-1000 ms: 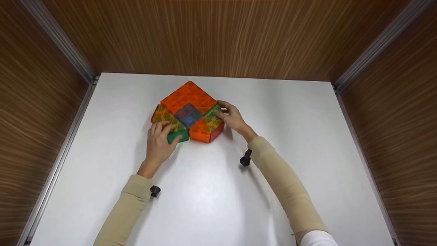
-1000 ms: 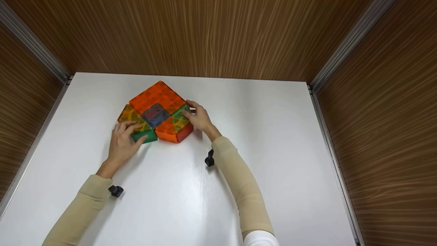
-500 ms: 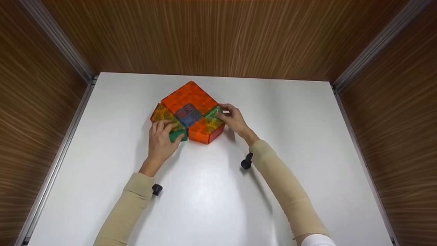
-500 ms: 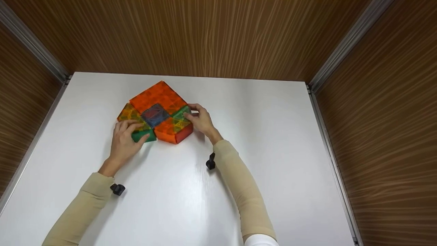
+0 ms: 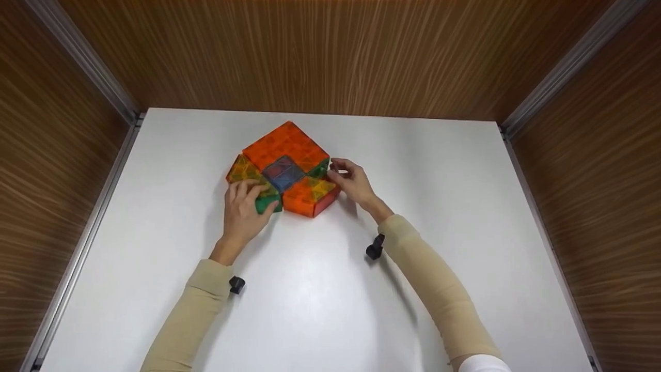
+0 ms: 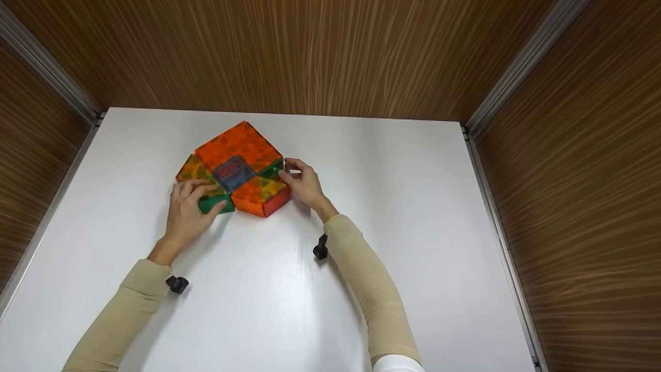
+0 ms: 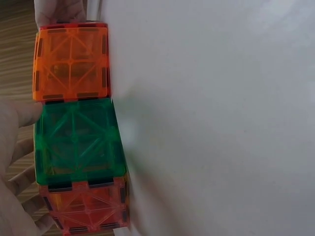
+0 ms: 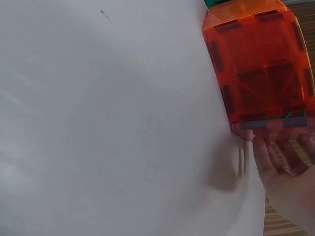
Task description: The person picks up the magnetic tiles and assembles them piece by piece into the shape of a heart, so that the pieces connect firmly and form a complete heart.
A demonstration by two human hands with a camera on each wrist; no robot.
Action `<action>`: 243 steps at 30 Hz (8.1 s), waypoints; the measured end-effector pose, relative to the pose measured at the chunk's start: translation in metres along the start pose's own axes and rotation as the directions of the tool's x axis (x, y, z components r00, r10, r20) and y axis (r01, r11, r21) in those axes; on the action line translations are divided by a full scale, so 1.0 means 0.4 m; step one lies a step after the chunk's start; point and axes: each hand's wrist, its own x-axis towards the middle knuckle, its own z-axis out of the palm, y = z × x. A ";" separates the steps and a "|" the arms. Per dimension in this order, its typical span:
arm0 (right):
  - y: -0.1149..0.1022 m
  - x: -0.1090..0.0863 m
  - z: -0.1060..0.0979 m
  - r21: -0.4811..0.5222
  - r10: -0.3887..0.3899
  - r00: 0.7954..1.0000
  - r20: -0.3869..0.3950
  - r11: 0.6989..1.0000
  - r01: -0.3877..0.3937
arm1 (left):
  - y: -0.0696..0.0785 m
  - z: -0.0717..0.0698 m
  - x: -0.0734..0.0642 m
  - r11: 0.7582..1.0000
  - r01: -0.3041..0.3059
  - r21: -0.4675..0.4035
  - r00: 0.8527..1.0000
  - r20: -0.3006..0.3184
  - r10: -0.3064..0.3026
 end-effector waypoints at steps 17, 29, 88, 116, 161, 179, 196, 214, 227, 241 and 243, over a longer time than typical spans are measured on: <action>-0.042 0.021 0.002 -0.265 -0.063 0.997 -0.053 0.963 0.047 | -0.001 0.002 0.003 1.000 0.003 0.004 1.000 0.006 -0.003; -0.052 0.053 -0.009 -0.269 -0.035 0.999 0.004 0.962 0.034 | 0.033 0.025 0.028 0.994 0.082 0.076 0.996 -0.022 -0.081; 0.012 -0.138 -0.056 -0.309 0.025 0.984 -0.175 0.948 -0.079 | 0.117 0.076 0.033 0.988 -0.151 0.027 0.959 0.245 0.140; 0.010 -0.108 0.024 -0.507 0.008 0.978 -0.207 0.855 -0.114 | 0.114 0.074 0.036 0.988 -0.150 0.047 0.954 0.267 0.132; -0.012 -0.134 -0.032 -0.507 -0.121 0.976 -0.179 0.862 0.013 | 0.130 0.084 0.039 0.983 -0.166 0.081 0.947 0.292 0.136; -0.009 -0.147 -0.103 -0.065 0.116 0.933 -0.339 0.987 -0.146 | 0.130 0.085 0.038 0.984 -0.163 0.078 0.947 0.290 0.134; -0.040 -0.153 -0.001 0.262 0.280 0.959 -0.038 0.929 -0.260 | 0.130 0.085 0.040 0.981 -0.176 0.079 0.949 0.279 0.148; -0.018 -0.158 -0.080 0.057 0.228 0.973 -0.038 0.973 -0.225 | 0.132 0.085 0.044 0.984 -0.157 0.089 0.944 0.305 0.123; 0.022 -0.189 -0.182 -0.647 -0.070 0.992 0.105 0.753 0.122 | 0.135 0.081 0.042 0.987 -0.135 0.082 0.942 0.319 0.102; 0.042 -0.200 -0.176 -0.823 -0.028 0.968 0.248 0.522 0.226 | 0.135 0.083 0.039 0.986 -0.145 0.076 0.947 0.300 0.116; 0.044 -0.196 -0.175 -0.821 -0.040 0.966 0.254 0.519 0.238 | 0.135 0.083 0.039 0.986 -0.151 0.072 0.949 0.290 0.124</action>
